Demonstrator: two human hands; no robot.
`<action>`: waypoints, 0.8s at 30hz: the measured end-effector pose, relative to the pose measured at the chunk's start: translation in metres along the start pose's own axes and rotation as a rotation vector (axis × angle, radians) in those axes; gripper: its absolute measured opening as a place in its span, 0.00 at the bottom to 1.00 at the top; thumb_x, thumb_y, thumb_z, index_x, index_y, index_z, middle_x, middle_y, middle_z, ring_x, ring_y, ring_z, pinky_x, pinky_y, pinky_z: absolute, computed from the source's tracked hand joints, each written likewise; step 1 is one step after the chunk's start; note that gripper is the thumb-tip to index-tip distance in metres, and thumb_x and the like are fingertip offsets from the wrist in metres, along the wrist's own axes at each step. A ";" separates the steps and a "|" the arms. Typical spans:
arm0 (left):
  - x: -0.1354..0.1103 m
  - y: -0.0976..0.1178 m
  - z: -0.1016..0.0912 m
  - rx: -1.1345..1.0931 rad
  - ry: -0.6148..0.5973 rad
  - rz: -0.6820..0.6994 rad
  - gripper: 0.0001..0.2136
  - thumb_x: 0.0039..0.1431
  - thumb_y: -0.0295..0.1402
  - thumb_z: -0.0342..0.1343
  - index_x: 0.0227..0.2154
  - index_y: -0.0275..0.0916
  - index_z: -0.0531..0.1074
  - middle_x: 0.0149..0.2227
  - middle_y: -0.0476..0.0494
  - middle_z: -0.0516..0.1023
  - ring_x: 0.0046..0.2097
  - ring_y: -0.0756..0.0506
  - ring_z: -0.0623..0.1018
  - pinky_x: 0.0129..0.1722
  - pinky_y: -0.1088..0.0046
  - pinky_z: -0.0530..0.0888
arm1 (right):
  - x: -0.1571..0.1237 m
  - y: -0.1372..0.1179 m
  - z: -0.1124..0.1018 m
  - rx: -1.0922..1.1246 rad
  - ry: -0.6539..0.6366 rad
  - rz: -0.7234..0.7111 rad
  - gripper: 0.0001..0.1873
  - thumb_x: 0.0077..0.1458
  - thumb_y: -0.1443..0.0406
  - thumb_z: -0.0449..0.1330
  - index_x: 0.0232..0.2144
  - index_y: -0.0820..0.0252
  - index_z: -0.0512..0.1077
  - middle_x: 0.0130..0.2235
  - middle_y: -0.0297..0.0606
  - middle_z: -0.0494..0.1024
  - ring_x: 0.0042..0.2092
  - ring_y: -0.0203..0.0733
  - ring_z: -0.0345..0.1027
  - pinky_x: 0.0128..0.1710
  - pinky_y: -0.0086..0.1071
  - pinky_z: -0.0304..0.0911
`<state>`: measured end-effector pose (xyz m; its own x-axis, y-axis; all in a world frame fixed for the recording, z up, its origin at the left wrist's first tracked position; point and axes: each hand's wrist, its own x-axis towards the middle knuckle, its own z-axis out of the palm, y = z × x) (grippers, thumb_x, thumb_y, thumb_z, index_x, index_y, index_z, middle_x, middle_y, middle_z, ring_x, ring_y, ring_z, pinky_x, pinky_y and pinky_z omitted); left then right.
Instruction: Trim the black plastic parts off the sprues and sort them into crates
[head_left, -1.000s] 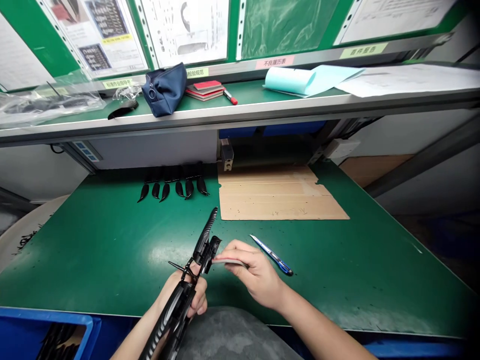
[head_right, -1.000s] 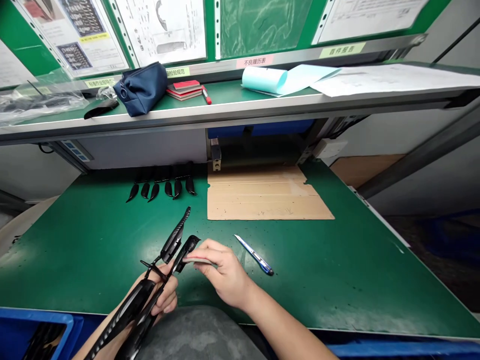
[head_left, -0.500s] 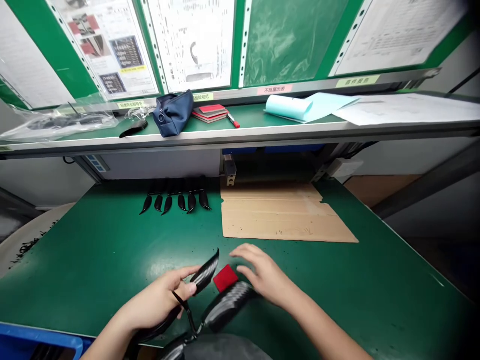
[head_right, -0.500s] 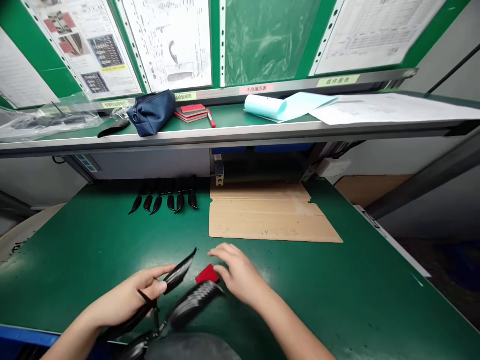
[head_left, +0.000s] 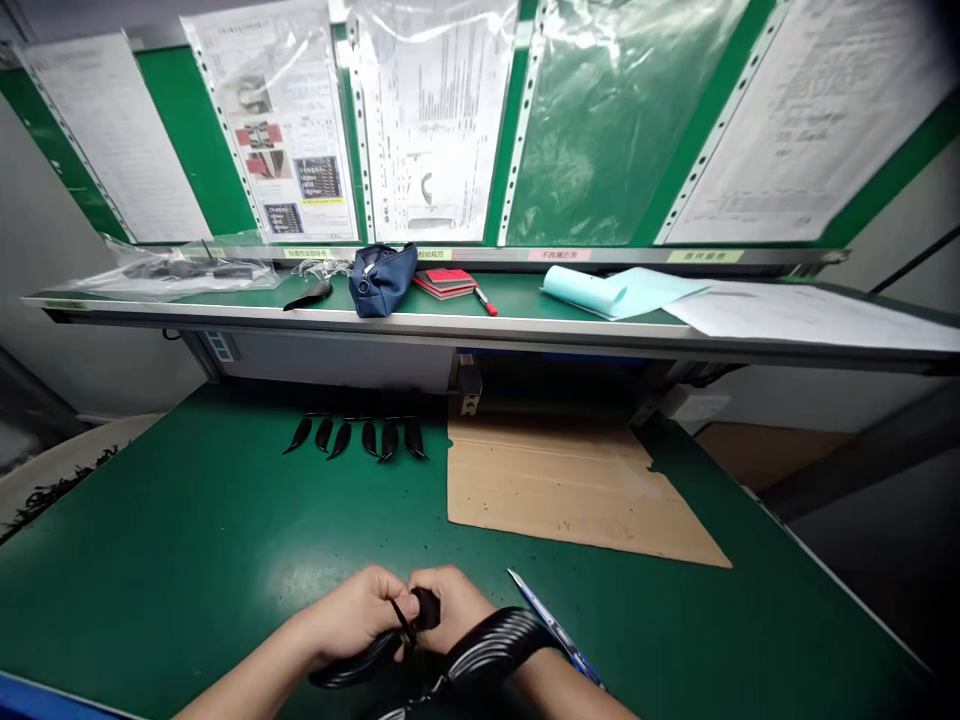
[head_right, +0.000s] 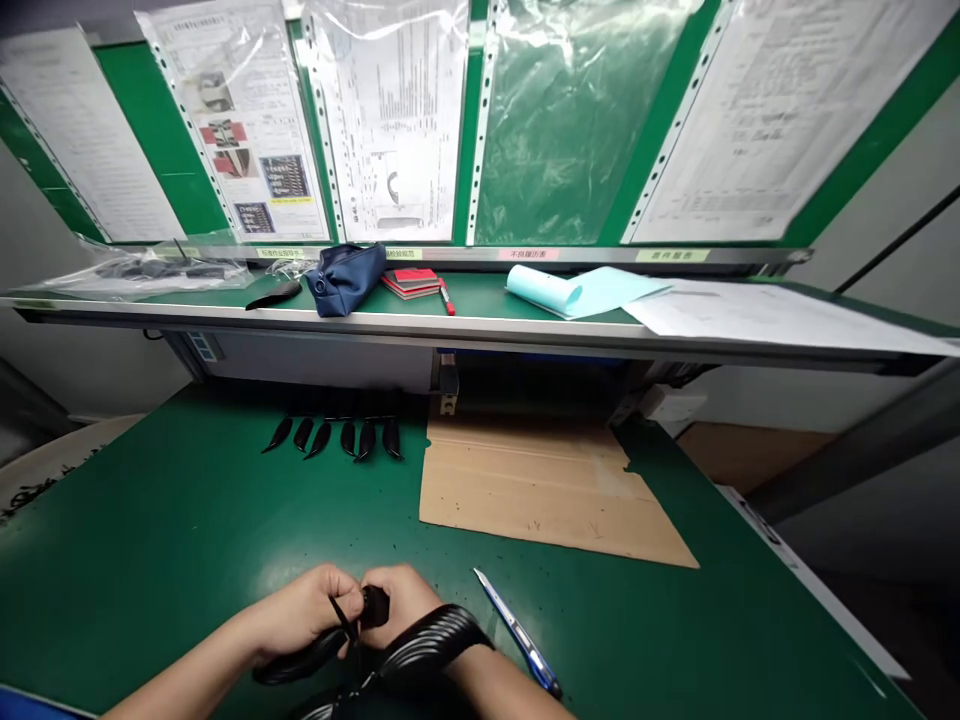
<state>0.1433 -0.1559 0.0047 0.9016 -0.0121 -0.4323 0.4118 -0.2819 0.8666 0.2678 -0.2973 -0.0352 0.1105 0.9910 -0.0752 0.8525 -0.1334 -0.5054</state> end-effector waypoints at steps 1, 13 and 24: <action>0.000 -0.001 -0.004 0.018 0.018 0.010 0.22 0.53 0.53 0.50 0.17 0.39 0.67 0.17 0.51 0.65 0.20 0.51 0.57 0.21 0.73 0.53 | 0.003 0.001 -0.003 -0.026 -0.003 -0.018 0.03 0.49 0.66 0.59 0.29 0.61 0.70 0.28 0.32 0.76 0.29 0.34 0.67 0.26 0.25 0.52; -0.015 -0.004 -0.041 0.101 0.257 0.102 0.19 0.42 0.49 0.64 0.16 0.40 0.67 0.16 0.54 0.59 0.22 0.51 0.54 0.25 0.71 0.48 | -0.005 0.027 -0.064 0.147 0.239 0.170 0.05 0.46 0.64 0.62 0.30 0.52 0.74 0.31 0.31 0.76 0.34 0.40 0.69 0.33 0.30 0.58; -0.001 -0.037 0.036 -0.895 0.508 -0.103 0.18 0.52 0.51 0.56 0.31 0.40 0.65 0.25 0.52 0.68 0.26 0.52 0.67 0.28 0.78 0.62 | -0.004 -0.007 0.012 0.126 0.273 0.351 0.21 0.51 0.60 0.62 0.48 0.51 0.67 0.43 0.38 0.76 0.45 0.48 0.70 0.44 0.36 0.59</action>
<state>0.1227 -0.1798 -0.0355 0.7203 0.4366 -0.5391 0.2505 0.5610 0.7890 0.2553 -0.3002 -0.0420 0.5264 0.8493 -0.0399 0.6722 -0.4445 -0.5921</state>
